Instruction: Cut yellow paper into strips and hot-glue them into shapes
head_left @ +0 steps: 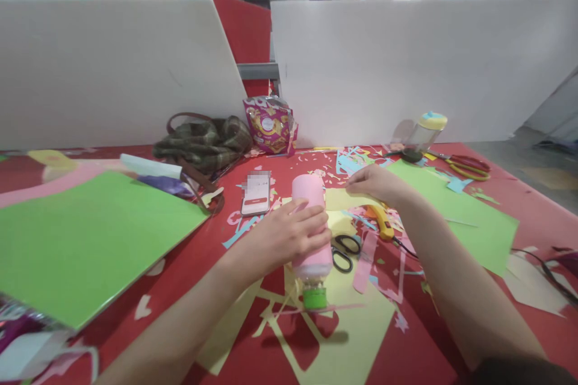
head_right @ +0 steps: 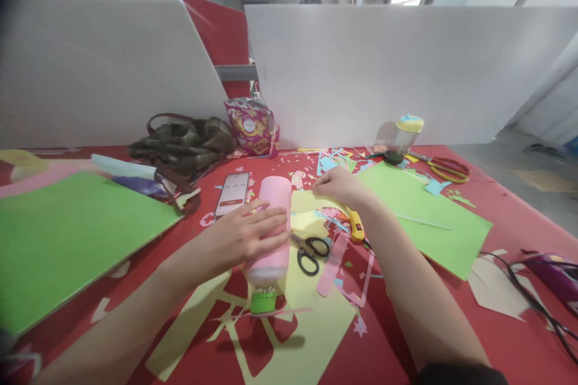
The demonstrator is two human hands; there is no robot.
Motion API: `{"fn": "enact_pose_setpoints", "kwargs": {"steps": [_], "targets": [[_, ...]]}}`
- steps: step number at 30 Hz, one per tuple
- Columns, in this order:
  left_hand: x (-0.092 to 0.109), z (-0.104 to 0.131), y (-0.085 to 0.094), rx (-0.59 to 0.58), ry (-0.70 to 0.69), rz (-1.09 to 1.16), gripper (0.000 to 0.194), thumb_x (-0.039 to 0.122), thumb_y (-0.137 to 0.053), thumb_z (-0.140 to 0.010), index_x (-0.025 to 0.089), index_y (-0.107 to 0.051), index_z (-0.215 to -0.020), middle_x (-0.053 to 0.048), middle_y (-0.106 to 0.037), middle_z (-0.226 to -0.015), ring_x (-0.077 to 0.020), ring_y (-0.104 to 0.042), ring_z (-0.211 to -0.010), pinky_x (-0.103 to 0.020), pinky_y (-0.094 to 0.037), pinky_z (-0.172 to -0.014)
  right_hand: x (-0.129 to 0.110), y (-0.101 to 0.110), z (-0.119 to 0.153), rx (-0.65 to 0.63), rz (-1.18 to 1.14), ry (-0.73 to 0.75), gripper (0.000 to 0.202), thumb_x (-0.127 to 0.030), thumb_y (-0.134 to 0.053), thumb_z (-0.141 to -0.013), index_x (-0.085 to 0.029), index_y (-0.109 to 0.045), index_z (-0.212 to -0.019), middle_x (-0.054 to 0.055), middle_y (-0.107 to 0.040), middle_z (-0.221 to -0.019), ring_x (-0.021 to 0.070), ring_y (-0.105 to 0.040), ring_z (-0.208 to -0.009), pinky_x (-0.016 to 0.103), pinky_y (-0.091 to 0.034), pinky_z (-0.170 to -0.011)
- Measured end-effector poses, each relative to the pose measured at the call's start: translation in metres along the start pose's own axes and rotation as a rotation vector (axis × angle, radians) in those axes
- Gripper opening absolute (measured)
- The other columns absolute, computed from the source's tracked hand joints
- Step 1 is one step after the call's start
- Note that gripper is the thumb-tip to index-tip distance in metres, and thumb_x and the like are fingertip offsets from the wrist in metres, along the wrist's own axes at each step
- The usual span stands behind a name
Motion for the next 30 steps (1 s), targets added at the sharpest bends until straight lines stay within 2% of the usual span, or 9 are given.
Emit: {"fn": "enact_pose_setpoints", "kwargs": {"steps": [13, 17, 23, 30], "targets": [[0.006, -0.002, 0.002, 0.019, -0.041, -0.076, 0.024, 0.012, -0.031, -0.083, 0.019, -0.049, -0.098, -0.003, -0.053, -0.106, -0.0163, -0.045, -0.102, -0.034, -0.032, -0.086, -0.003, -0.002, 0.003, -0.007, -0.024, -0.057, 0.008, -0.021, -0.056, -0.054, -0.015, -0.061, -0.053, -0.005, -0.049, -0.044, 0.0063, -0.037, -0.040, 0.019, -0.028, -0.039], [0.007, -0.003, 0.000, 0.031, -0.052, -0.070, 0.024, 0.014, -0.031, -0.084, 0.019, -0.050, -0.097, -0.002, -0.054, -0.105, -0.0156, -0.046, -0.101, -0.034, -0.032, -0.087, 0.001, -0.006, 0.002, -0.074, -0.084, -0.056, 0.010, -0.023, -0.055, -0.056, -0.015, -0.061, -0.059, -0.005, -0.047, -0.044, 0.0067, -0.037, -0.040, 0.019, -0.027, -0.038], [0.014, -0.003, 0.001, 0.056, -0.078, -0.064, 0.023, 0.015, -0.032, -0.084, 0.020, -0.049, -0.098, -0.001, -0.054, -0.104, -0.0155, -0.046, -0.099, -0.034, -0.032, -0.086, -0.003, -0.015, 0.003, -0.255, -0.066, 0.014, 0.011, -0.026, -0.056, -0.058, -0.016, -0.059, -0.062, -0.005, -0.048, -0.049, 0.0071, -0.040, -0.044, 0.019, -0.030, -0.042], [0.019, -0.004, -0.002, 0.036, -0.095, -0.054, 0.023, 0.015, -0.031, -0.084, 0.019, -0.050, -0.097, -0.002, -0.053, -0.106, -0.0157, -0.045, -0.101, -0.034, -0.032, -0.086, -0.005, -0.022, 0.001, -0.250, 0.087, 0.064, 0.017, -0.032, -0.054, -0.060, -0.016, -0.056, -0.055, -0.005, -0.042, -0.047, 0.0073, -0.036, -0.045, 0.020, -0.028, -0.042]]}}
Point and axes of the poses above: each hand's wrist, its own z-axis away from the middle knuckle, its own y-axis out of the back of the hand, x = y × z, the point moved 6 cm from there along -z, towards the middle knuckle
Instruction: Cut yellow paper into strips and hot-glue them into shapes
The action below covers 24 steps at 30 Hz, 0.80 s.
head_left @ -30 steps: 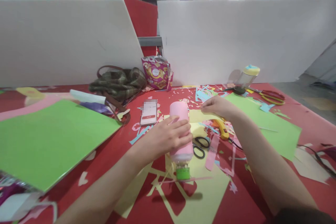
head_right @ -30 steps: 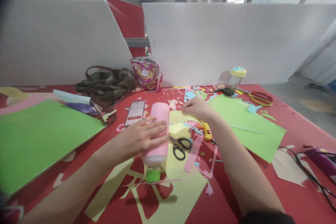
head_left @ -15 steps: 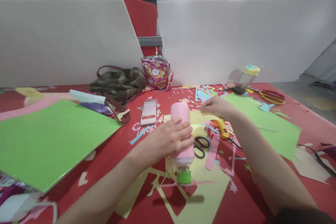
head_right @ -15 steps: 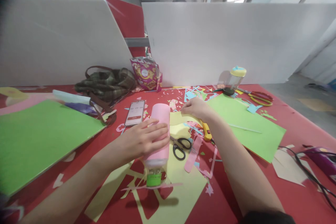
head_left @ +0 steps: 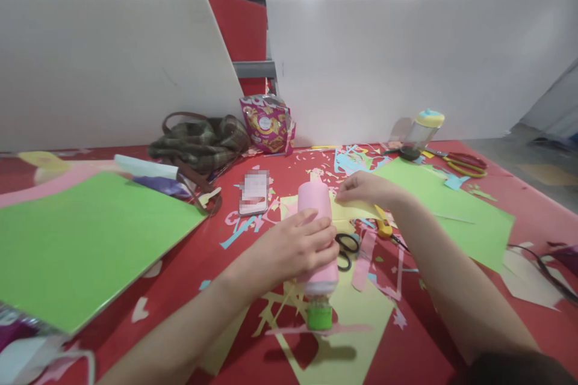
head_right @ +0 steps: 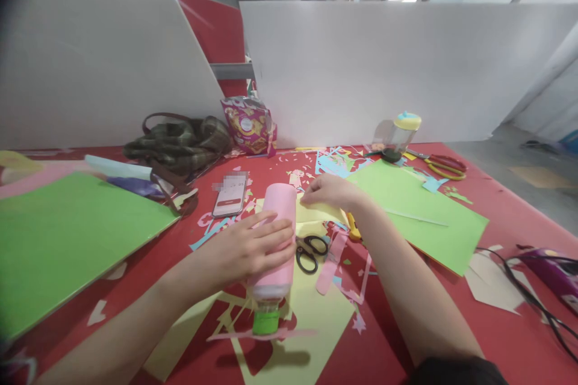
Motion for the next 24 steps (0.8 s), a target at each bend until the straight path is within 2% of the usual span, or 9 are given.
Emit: {"fn": "enact_pose_setpoints", "kwargs": {"steps": [8, 24], "targets": [[-0.001, 0.001, 0.000, -0.003, 0.015, 0.004, 0.022, 0.015, -0.034, -0.083, 0.020, -0.050, -0.098, -0.003, -0.054, -0.106, -0.0160, -0.044, -0.102, -0.035, -0.031, -0.087, 0.000, -0.007, -0.004, 0.053, -0.013, -0.030, 0.016, -0.030, -0.052, -0.059, -0.015, -0.054, -0.054, -0.006, -0.039, -0.043, 0.0073, -0.035, -0.042, 0.020, -0.027, -0.039], [0.002, 0.001, 0.000, -0.018, 0.009, 0.042, 0.021, 0.015, -0.035, -0.082, 0.018, -0.050, -0.096, -0.003, -0.053, -0.105, -0.0186, -0.044, -0.101, -0.036, -0.031, -0.088, 0.004, -0.014, -0.005, 0.078, -0.072, -0.066, 0.017, -0.032, -0.052, -0.057, -0.016, -0.051, -0.051, -0.007, -0.037, -0.040, 0.0053, -0.032, -0.035, 0.020, -0.023, -0.034]]}}
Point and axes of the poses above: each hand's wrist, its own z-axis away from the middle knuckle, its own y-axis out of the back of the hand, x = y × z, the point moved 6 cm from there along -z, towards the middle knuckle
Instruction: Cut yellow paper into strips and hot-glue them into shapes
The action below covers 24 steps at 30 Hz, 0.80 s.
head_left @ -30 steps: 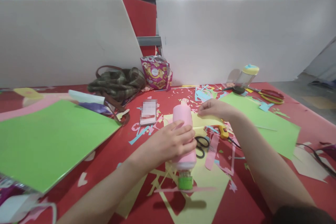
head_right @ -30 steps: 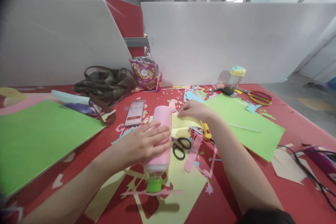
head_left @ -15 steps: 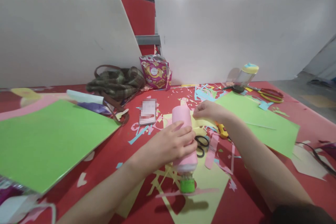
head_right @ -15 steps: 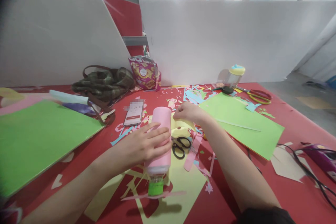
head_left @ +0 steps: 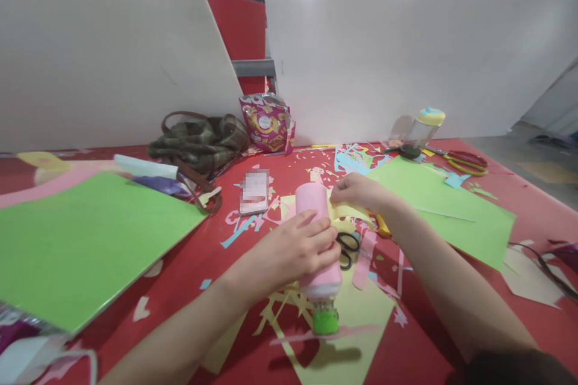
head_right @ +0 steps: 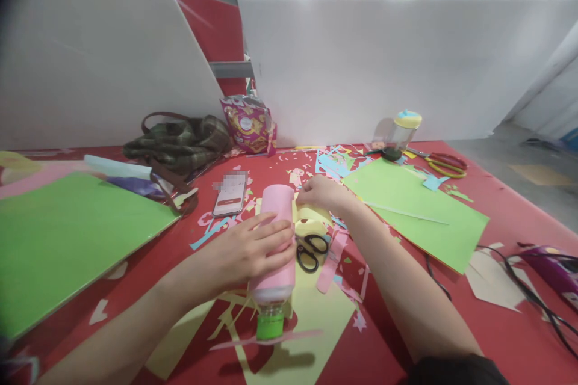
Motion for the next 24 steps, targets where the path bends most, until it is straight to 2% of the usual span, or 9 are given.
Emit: {"fn": "enact_pose_setpoints", "kwargs": {"steps": [7, 11, 13, 14, 17, 19, 22, 23, 24], "targets": [[0.001, 0.000, -0.001, 0.012, 0.001, 0.034, 0.022, 0.013, -0.035, -0.082, 0.017, -0.050, -0.097, -0.005, -0.054, -0.105, -0.0185, -0.045, -0.101, -0.037, -0.032, -0.088, -0.003, -0.002, 0.000, 0.006, 0.018, 0.000, 0.018, -0.032, -0.052, -0.059, -0.016, -0.053, -0.052, -0.006, -0.039, -0.042, 0.0060, -0.034, -0.037, 0.020, -0.025, -0.035], [-0.009, 0.003, 0.006, 0.046, 0.041, 0.102, 0.021, 0.014, -0.035, -0.082, 0.016, -0.050, -0.097, -0.005, -0.054, -0.104, -0.0185, -0.044, -0.101, -0.037, -0.032, -0.090, -0.005, 0.006, 0.002, 0.041, 0.035, 0.004, 0.029, -0.043, -0.051, -0.063, -0.015, -0.053, -0.054, -0.006, -0.037, -0.041, 0.0056, -0.031, -0.036, 0.021, -0.022, -0.036], [-0.020, 0.008, 0.010, 0.067, 0.098, 0.170, 0.022, 0.016, -0.037, -0.082, 0.016, -0.049, -0.100, -0.007, -0.052, -0.106, -0.0180, -0.043, -0.103, -0.035, -0.032, -0.091, -0.005, 0.020, 0.003, 0.141, 0.039, 0.008, 0.036, -0.050, -0.045, -0.067, -0.016, -0.055, -0.061, -0.004, -0.044, -0.046, 0.0072, -0.037, -0.039, 0.021, -0.026, -0.039], [-0.027, 0.011, 0.011, 0.086, 0.127, 0.206, 0.023, 0.016, -0.038, -0.081, 0.016, -0.048, -0.103, -0.009, -0.050, -0.108, -0.0179, -0.042, -0.103, -0.033, -0.034, -0.089, -0.005, 0.029, 0.005, 0.234, 0.042, 0.016, 0.037, -0.051, -0.042, -0.069, -0.016, -0.055, -0.066, -0.002, -0.049, -0.051, 0.0088, -0.042, -0.043, 0.021, -0.029, -0.042], [-0.046, 0.021, 0.013, 0.127, 0.210, 0.319, 0.029, 0.016, -0.045, -0.077, 0.015, -0.046, -0.105, -0.012, -0.046, -0.112, -0.0184, -0.044, -0.102, -0.031, -0.039, -0.084, -0.010, 0.057, 0.014, 0.549, 0.040, 0.103, 0.029, -0.044, -0.042, -0.072, -0.018, -0.053, -0.077, 0.003, -0.059, -0.070, 0.0136, -0.053, -0.063, 0.025, -0.037, -0.056], [-0.058, 0.027, 0.012, 0.167, 0.274, 0.385, 0.031, 0.015, -0.047, -0.075, 0.016, -0.045, -0.106, -0.012, -0.046, -0.112, -0.0186, -0.045, -0.102, -0.032, -0.041, -0.083, -0.017, 0.066, 0.023, 0.653, 0.038, 0.189, 0.021, -0.037, -0.045, -0.072, -0.018, -0.052, -0.080, 0.005, -0.060, -0.077, 0.0145, -0.054, -0.070, 0.026, -0.038, -0.062], [-0.071, 0.032, 0.011, 0.228, 0.318, 0.483, 0.032, 0.019, -0.050, -0.073, 0.017, -0.046, -0.104, -0.011, -0.048, -0.108, -0.0191, -0.046, -0.100, -0.033, -0.041, -0.082, -0.031, 0.064, 0.034, 0.649, 0.118, 0.252, 0.015, -0.030, -0.049, -0.071, -0.017, -0.053, -0.075, 0.004, -0.060, -0.073, 0.0139, -0.053, -0.068, 0.025, -0.038, -0.061], [-0.074, 0.032, 0.010, 0.242, 0.328, 0.513, 0.032, 0.021, -0.050, -0.073, 0.017, -0.046, -0.104, -0.011, -0.049, -0.106, -0.0194, -0.047, -0.100, -0.034, -0.041, -0.083, -0.035, 0.061, 0.037, 0.613, 0.161, 0.255, 0.014, -0.030, -0.049, -0.071, -0.017, -0.054, -0.072, 0.003, -0.060, -0.070, 0.0134, -0.053, -0.065, 0.024, -0.037, -0.059], [-0.077, 0.033, 0.009, 0.254, 0.340, 0.540, 0.031, 0.023, -0.050, -0.073, 0.017, -0.046, -0.104, -0.010, -0.049, -0.105, -0.0196, -0.047, -0.100, -0.035, -0.040, -0.084, -0.039, 0.055, 0.038, 0.521, 0.198, 0.260, 0.015, -0.030, -0.048, -0.071, -0.017, -0.055, -0.071, 0.002, -0.059, -0.067, 0.0127, -0.052, -0.062, 0.024, -0.037, -0.057]]}}
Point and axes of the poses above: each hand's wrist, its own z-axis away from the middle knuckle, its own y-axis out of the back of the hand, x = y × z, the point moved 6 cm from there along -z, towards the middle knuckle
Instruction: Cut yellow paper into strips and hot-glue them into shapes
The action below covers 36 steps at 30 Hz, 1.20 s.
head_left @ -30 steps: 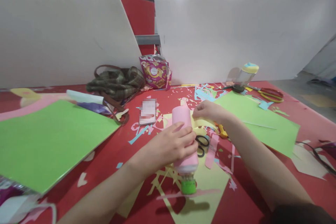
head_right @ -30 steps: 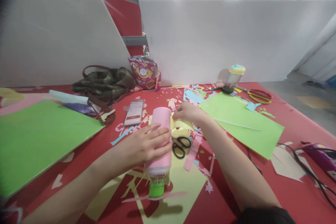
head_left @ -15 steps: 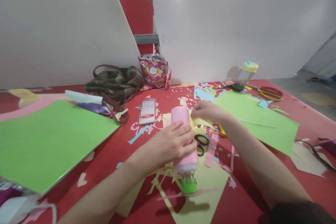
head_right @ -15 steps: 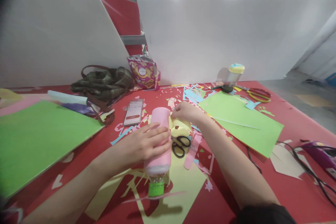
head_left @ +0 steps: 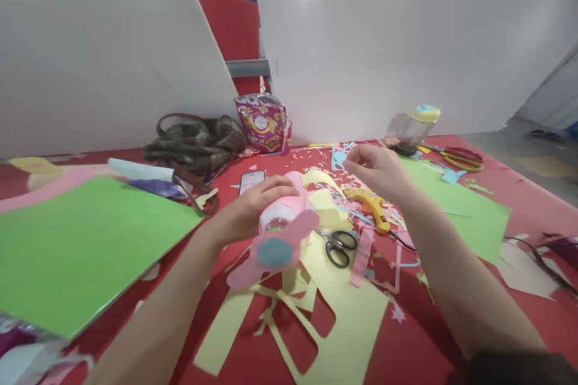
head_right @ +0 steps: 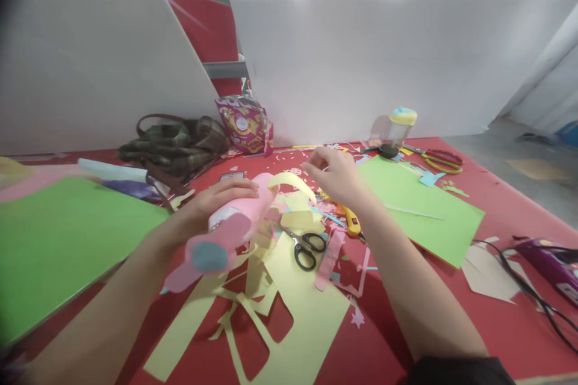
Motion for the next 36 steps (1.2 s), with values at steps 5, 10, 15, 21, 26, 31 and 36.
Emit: {"fn": "enact_pose_setpoints", "kwargs": {"steps": [5, 10, 15, 21, 26, 31, 36], "targets": [[-0.010, 0.001, 0.002, 0.044, 0.016, 0.063, 0.032, 0.025, -0.048, -0.073, 0.013, -0.046, -0.102, -0.010, -0.049, -0.104, -0.0212, -0.045, -0.100, -0.034, -0.038, -0.086, -0.018, -0.041, 0.024, -0.679, 0.006, 0.137, 0.021, -0.030, -0.048, -0.073, -0.022, -0.060, -0.087, 0.002, -0.063, -0.084, 0.0138, -0.055, -0.071, 0.023, -0.039, -0.060], [-0.020, 0.005, -0.003, -0.029, 0.049, 0.121, 0.030, 0.023, -0.033, -0.080, 0.012, -0.044, -0.105, -0.005, -0.045, -0.109, -0.0206, -0.044, -0.102, -0.033, -0.037, -0.086, -0.008, -0.058, 0.020, -0.562, 0.123, 0.101, 0.038, -0.035, -0.049, -0.072, -0.022, -0.050, -0.108, 0.007, -0.055, -0.108, 0.0197, -0.053, -0.085, 0.029, -0.039, -0.070], [-0.029, 0.006, -0.003, 0.076, 0.012, 0.191, 0.028, 0.031, -0.044, -0.074, 0.015, -0.047, -0.096, -0.010, -0.051, -0.104, -0.0201, -0.047, -0.099, -0.034, -0.040, -0.083, 0.000, -0.074, 0.008, -0.374, -0.019, -0.012, 0.030, -0.034, -0.041, -0.077, -0.020, -0.054, -0.101, 0.007, -0.058, -0.099, 0.0180, -0.053, -0.086, 0.027, -0.039, -0.069], [-0.014, 0.003, 0.000, 0.049, 0.019, 0.100, 0.028, 0.029, -0.040, -0.078, 0.013, -0.048, -0.099, -0.008, -0.050, -0.103, -0.0191, -0.045, -0.102, -0.031, -0.037, -0.087, 0.010, -0.083, 0.004, -0.348, -0.087, -0.161, 0.029, -0.024, -0.042, -0.074, -0.019, -0.054, -0.099, 0.005, -0.059, -0.086, 0.0140, -0.053, -0.068, 0.022, -0.039, -0.055], [-0.007, 0.002, 0.003, 0.050, 0.005, 0.037, 0.030, 0.029, -0.043, -0.076, 0.014, -0.046, -0.101, -0.009, -0.048, -0.106, -0.0191, -0.045, -0.103, -0.030, -0.036, -0.088, 0.009, -0.085, 0.004, -0.384, -0.088, -0.159, 0.027, -0.022, -0.040, -0.073, -0.018, -0.054, -0.096, 0.003, -0.059, -0.084, 0.0116, -0.053, -0.066, 0.020, -0.038, -0.052], [-0.010, 0.002, 0.001, 0.080, -0.017, 0.054, 0.035, 0.024, -0.052, -0.070, 0.015, -0.045, -0.103, -0.012, -0.049, -0.104, -0.0200, -0.047, -0.098, -0.034, -0.040, -0.084, 0.009, -0.081, 0.005, -0.399, 0.004, -0.135, 0.024, -0.025, -0.038, -0.073, -0.017, -0.051, -0.092, 0.005, -0.057, -0.086, 0.0127, -0.052, -0.068, 0.021, -0.037, -0.051], [-0.015, 0.002, -0.005, 0.127, -0.001, -0.052, 0.032, 0.022, -0.046, -0.075, 0.014, -0.042, -0.106, -0.010, -0.047, -0.105, -0.0210, -0.045, -0.100, -0.035, -0.037, -0.087, -0.002, -0.077, 0.014, -0.540, 0.148, -0.020, 0.016, -0.025, -0.039, -0.073, -0.018, -0.053, -0.071, 0.003, -0.057, -0.070, 0.0128, -0.050, -0.061, 0.021, -0.033, -0.048]]}}
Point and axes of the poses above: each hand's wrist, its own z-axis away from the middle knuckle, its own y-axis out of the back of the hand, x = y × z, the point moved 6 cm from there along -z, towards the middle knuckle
